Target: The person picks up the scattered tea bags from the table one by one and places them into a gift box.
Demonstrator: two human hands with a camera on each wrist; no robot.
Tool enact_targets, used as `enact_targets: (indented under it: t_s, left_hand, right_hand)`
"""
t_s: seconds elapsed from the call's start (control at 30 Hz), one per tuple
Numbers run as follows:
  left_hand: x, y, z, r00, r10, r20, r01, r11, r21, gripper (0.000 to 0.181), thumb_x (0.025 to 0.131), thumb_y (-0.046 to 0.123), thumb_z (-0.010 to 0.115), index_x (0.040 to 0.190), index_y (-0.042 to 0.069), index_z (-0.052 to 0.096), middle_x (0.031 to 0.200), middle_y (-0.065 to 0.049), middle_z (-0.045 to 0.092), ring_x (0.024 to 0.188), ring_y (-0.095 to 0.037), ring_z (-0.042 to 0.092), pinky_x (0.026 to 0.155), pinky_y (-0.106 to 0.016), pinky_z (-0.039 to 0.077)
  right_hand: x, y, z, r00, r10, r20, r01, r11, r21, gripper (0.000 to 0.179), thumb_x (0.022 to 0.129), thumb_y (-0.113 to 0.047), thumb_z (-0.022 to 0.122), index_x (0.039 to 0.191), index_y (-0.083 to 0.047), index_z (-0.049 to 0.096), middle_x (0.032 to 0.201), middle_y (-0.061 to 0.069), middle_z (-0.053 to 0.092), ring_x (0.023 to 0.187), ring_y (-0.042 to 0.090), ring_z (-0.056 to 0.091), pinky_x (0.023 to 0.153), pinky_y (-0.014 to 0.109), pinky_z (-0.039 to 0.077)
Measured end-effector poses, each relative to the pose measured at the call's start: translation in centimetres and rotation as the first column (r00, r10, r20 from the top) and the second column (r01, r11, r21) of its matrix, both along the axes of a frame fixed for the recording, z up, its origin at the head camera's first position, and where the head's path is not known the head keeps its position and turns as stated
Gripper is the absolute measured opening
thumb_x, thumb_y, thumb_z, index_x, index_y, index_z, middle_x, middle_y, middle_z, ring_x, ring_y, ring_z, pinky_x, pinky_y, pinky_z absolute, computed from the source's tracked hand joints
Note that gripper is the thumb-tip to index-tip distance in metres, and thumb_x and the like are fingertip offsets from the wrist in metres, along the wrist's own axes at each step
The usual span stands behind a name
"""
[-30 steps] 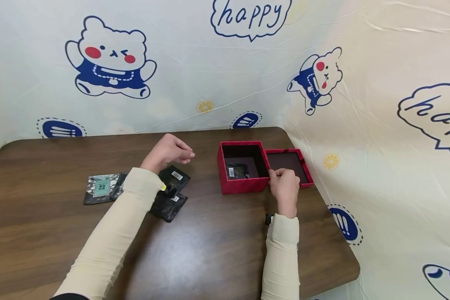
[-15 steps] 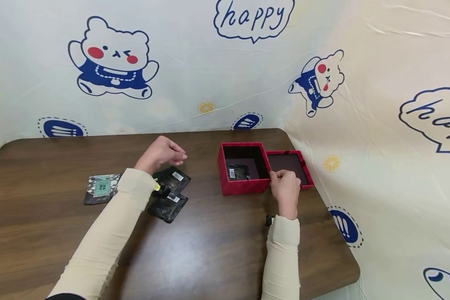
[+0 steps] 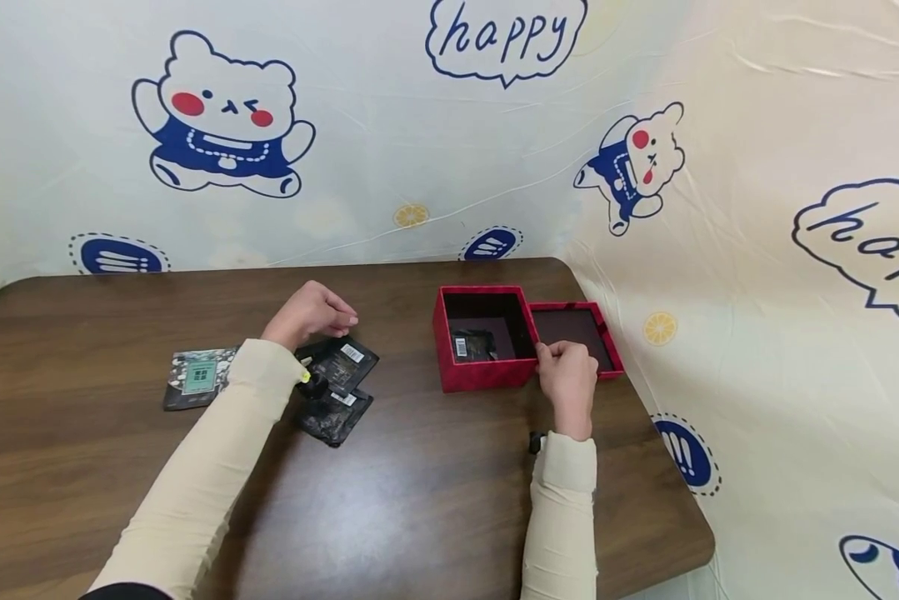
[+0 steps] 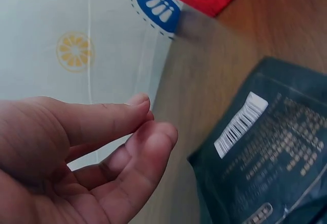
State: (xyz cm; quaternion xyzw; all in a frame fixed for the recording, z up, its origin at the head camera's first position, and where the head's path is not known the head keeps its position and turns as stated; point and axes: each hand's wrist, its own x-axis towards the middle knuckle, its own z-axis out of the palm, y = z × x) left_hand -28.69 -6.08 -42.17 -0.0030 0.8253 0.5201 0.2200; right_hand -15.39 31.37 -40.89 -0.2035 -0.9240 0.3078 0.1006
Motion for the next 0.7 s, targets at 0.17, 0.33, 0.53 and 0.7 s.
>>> enact_targets:
  t_s: [0.17, 0.33, 0.53, 0.7]
  left_hand:
    - [-0.3, -0.4, -0.7, 0.999, -0.017, -0.049, 0.011, 0.994, -0.104, 0.016, 0.09, 0.006, 0.076, 0.102, -0.006, 0.076, 0.096, -0.02, 0.071, 0.07, -0.018, 0.064, 0.078, -0.038, 0.059]
    - [-0.4, -0.7, -1.3, 0.993, -0.062, -0.102, 0.035, 0.967, -0.254, 0.019, 0.092, 0.011, 0.075, 0.104, -0.003, 0.077, 0.092, -0.016, 0.072, 0.078, -0.023, 0.061, 0.075, -0.037, 0.052]
    - [-0.2, -0.8, -2.2, 0.985, -0.093, -0.148, 0.042, 0.947, -0.318, 0.018, 0.091, 0.013, 0.075, 0.102, -0.001, 0.079, 0.108, -0.019, 0.07, 0.097, -0.032, 0.057, 0.081, -0.043, 0.053]
    - [-0.3, -0.6, -2.5, 0.986, -0.094, -0.139, 0.044, 0.944, -0.328, 0.014, 0.089, 0.013, 0.077, 0.096, 0.001, 0.08, 0.108, -0.019, 0.07, 0.098, -0.034, 0.057, 0.083, -0.045, 0.054]
  right_hand:
    - [0.1, 0.0, 0.0, 1.0, -0.002, -0.007, 0.002, 1.0, -0.001, 0.034, 0.099, -0.03, 0.064, 0.083, -0.004, 0.078, 0.073, 0.009, 0.072, 0.09, 0.029, 0.059, 0.067, 0.037, 0.046]
    - [0.1, 0.0, -0.1, 1.0, -0.002, 0.011, 0.002, 1.0, -0.013, 0.034, 0.1, -0.031, 0.063, 0.084, -0.005, 0.078, 0.075, 0.01, 0.073, 0.088, 0.029, 0.059, 0.066, 0.037, 0.046]
    - [0.1, 0.0, -0.1, 1.0, -0.004, 0.008, 0.004, 1.0, -0.012, 0.035, 0.1, -0.032, 0.064, 0.082, -0.005, 0.078, 0.072, 0.007, 0.072, 0.084, 0.028, 0.06, 0.063, 0.036, 0.047]
    - [0.0, 0.1, -0.1, 1.0, 0.002, -0.011, -0.002, 1.0, 0.005, 0.035, 0.099, -0.031, 0.064, 0.08, -0.006, 0.078, 0.07, 0.005, 0.071, 0.084, 0.028, 0.06, 0.063, 0.036, 0.046]
